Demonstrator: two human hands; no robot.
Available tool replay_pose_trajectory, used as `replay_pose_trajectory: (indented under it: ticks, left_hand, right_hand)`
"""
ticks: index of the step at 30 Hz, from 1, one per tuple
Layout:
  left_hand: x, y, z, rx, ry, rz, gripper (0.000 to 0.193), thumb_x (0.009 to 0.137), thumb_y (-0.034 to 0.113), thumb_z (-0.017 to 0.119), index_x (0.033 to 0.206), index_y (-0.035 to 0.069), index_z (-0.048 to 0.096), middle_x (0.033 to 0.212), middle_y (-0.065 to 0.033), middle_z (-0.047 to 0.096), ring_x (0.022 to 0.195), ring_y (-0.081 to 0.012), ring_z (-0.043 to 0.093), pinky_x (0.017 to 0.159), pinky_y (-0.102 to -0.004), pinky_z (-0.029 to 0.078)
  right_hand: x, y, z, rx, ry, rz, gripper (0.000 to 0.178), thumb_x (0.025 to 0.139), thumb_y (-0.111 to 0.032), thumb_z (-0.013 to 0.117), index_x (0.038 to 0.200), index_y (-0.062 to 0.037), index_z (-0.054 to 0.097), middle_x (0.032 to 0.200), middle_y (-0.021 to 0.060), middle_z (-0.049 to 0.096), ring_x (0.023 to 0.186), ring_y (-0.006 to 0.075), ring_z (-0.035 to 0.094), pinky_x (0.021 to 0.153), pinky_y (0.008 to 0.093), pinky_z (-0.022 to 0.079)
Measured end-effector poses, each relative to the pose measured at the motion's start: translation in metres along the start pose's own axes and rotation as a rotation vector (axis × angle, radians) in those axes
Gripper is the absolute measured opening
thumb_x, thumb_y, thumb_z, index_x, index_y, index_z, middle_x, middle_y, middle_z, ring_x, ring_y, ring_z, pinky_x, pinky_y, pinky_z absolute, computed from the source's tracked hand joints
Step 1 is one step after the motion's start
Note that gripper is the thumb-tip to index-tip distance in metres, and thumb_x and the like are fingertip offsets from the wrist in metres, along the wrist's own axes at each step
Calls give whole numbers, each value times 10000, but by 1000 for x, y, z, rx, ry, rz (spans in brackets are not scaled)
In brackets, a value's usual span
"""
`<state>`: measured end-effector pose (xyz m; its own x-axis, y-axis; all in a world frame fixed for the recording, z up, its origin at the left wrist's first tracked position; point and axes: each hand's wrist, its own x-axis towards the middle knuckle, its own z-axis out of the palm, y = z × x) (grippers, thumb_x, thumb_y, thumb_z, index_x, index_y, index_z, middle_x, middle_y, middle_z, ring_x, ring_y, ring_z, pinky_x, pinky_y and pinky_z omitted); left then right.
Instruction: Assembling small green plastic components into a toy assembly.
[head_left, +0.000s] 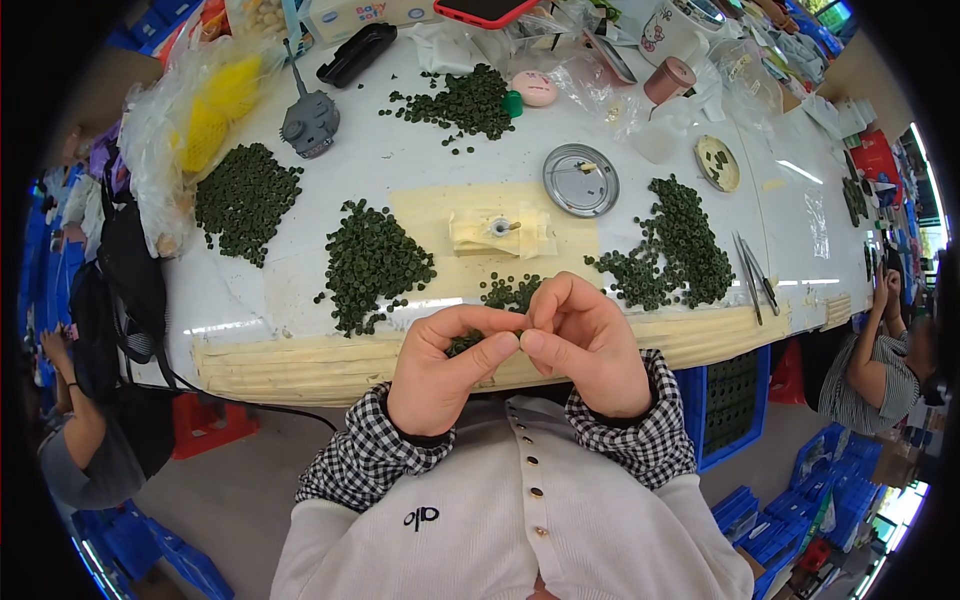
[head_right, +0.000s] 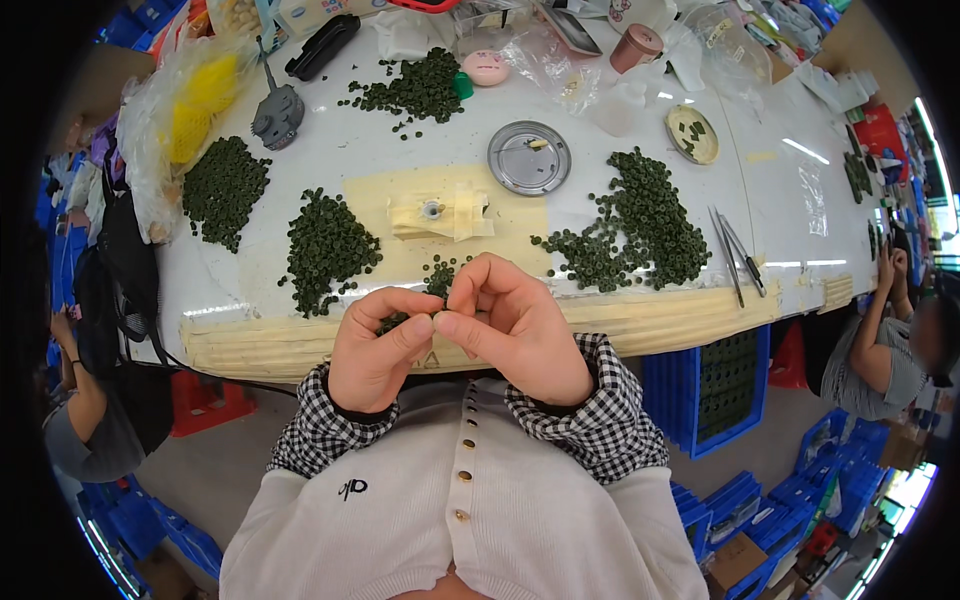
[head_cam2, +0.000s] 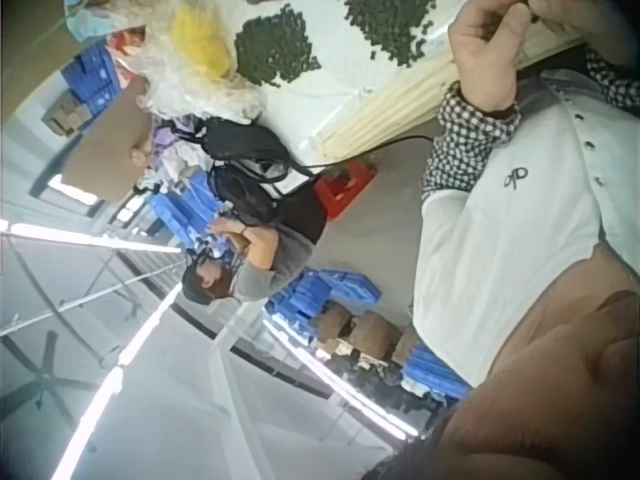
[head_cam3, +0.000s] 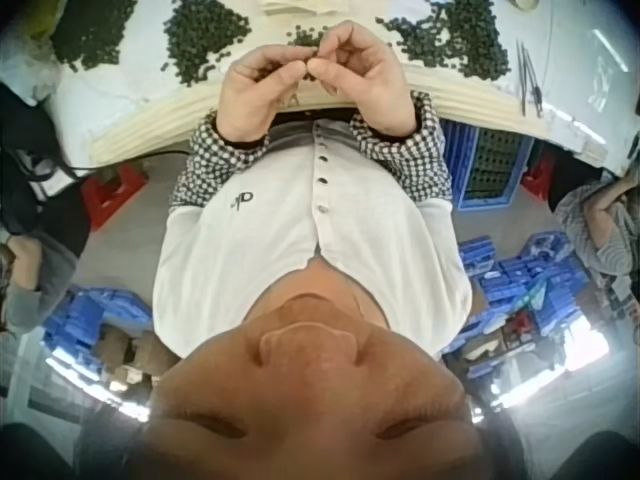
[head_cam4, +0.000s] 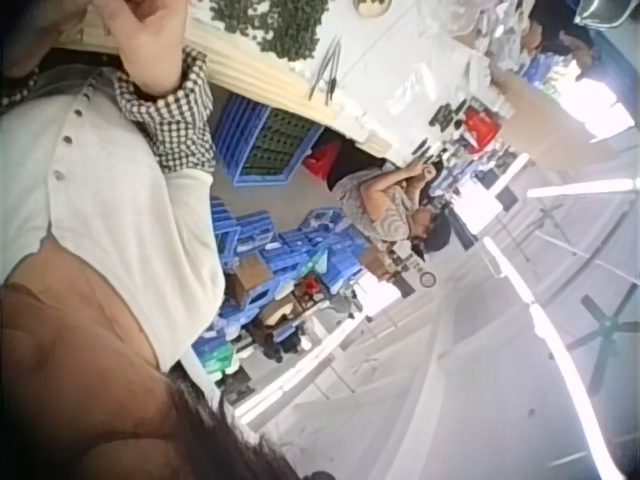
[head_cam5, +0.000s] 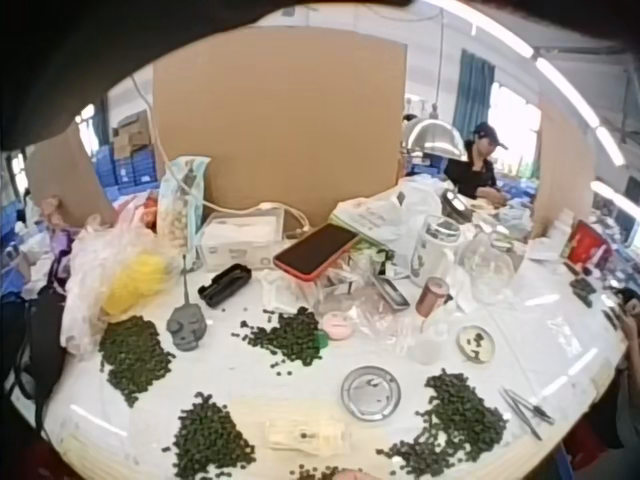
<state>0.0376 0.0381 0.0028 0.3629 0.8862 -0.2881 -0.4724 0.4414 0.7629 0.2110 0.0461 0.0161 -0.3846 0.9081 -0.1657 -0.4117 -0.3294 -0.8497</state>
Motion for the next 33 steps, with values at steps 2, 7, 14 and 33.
replay_pose_trajectory:
  ticks: [2,7,14,33]
  left_hand:
    - [0,3,0,-132,-9,-50,144,839,32,605,980,9,609,766,9,571,586,-26,430,513,-174,337]
    - [-1,-1,-1,-111,4,-17,101,838,31,607,937,15,593,737,24,534,554,-15,391,475,-170,296]
    - [-1,3,-9,-34,-73,-102,120,848,98,615,913,-2,630,729,8,582,599,-19,453,517,-166,354]
    - [0,11,-8,207,-33,-57,134,819,78,638,914,-15,654,834,-28,646,741,-47,541,667,-187,439]
  right_hand:
    - [0,2,3,-224,53,-174,113,796,3,626,876,-23,551,778,7,518,650,57,493,568,190,408]
    - [-1,-1,9,-680,139,-453,121,729,27,668,843,-2,639,787,62,547,654,111,554,585,214,456]
    - [-3,-11,9,-896,113,-560,152,696,68,677,825,8,623,781,70,546,623,127,552,545,225,445]
    - [-1,-8,6,-866,79,-489,151,704,82,657,834,7,637,776,67,558,624,120,549,550,223,442]
